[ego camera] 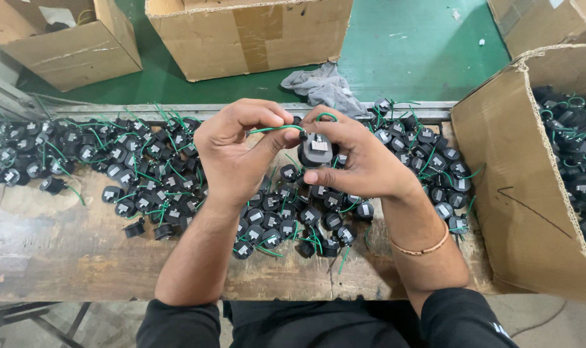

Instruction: The person sits at a workbench covered with black plug-shaped components with green wires, picks up individual parts, and presses and twists them together by hand to assemble each unit. Finished assemblies are placed into a cardboard box beside the bench, and the person repeats the assembly cycle continuously.

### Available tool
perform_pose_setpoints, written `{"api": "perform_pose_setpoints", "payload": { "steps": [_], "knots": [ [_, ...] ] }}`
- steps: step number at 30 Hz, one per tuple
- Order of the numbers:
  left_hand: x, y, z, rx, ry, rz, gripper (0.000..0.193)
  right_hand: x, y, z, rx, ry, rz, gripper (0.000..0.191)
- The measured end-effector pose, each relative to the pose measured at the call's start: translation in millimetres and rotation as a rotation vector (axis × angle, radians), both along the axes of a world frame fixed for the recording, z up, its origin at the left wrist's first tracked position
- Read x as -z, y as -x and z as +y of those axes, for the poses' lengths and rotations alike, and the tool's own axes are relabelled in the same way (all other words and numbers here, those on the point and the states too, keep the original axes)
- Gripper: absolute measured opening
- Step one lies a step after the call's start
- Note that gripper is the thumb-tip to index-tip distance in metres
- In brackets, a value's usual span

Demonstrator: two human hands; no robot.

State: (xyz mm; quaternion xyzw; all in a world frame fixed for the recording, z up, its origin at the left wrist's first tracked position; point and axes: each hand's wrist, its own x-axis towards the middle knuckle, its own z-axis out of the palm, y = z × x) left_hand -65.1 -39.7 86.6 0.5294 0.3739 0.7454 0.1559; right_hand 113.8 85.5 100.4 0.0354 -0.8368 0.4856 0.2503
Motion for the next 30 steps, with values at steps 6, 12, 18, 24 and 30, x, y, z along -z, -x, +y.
{"api": "perform_pose_setpoints", "payload": {
  "steps": [6, 12, 18, 24, 30],
  "knots": [
    [4.7, -5.5, -1.8, -0.047, 0.001, 0.011, 0.019, -1.7, -1.6, 0.6, -0.004, 0.052, 0.082, 0.052],
    [-3.0, -7.5, -6.0, -0.229, -0.035, 0.239, 0.015, -4.0, -2.1, -0.2, 0.025, 0.047, 0.111, 0.049],
    [-15.2, -7.5, -10.1, -0.162, -0.05, 0.343, 0.016, -5.5, -2.6, -4.0, 0.103, 0.088, 0.135, 0.044],
    [-25.3, -0.8, -9.6, -0.273, -0.132, 0.653, 0.021, -12.4, -4.2, -4.4, 0.3, -0.07, 0.163, 0.044],
    [-19.4, -2.4, -5.8, -0.409, -0.076, 0.664, 0.022, -17.4, -0.5, -10.3, 0.426, -0.225, 0.169, 0.043]
  ]
}}
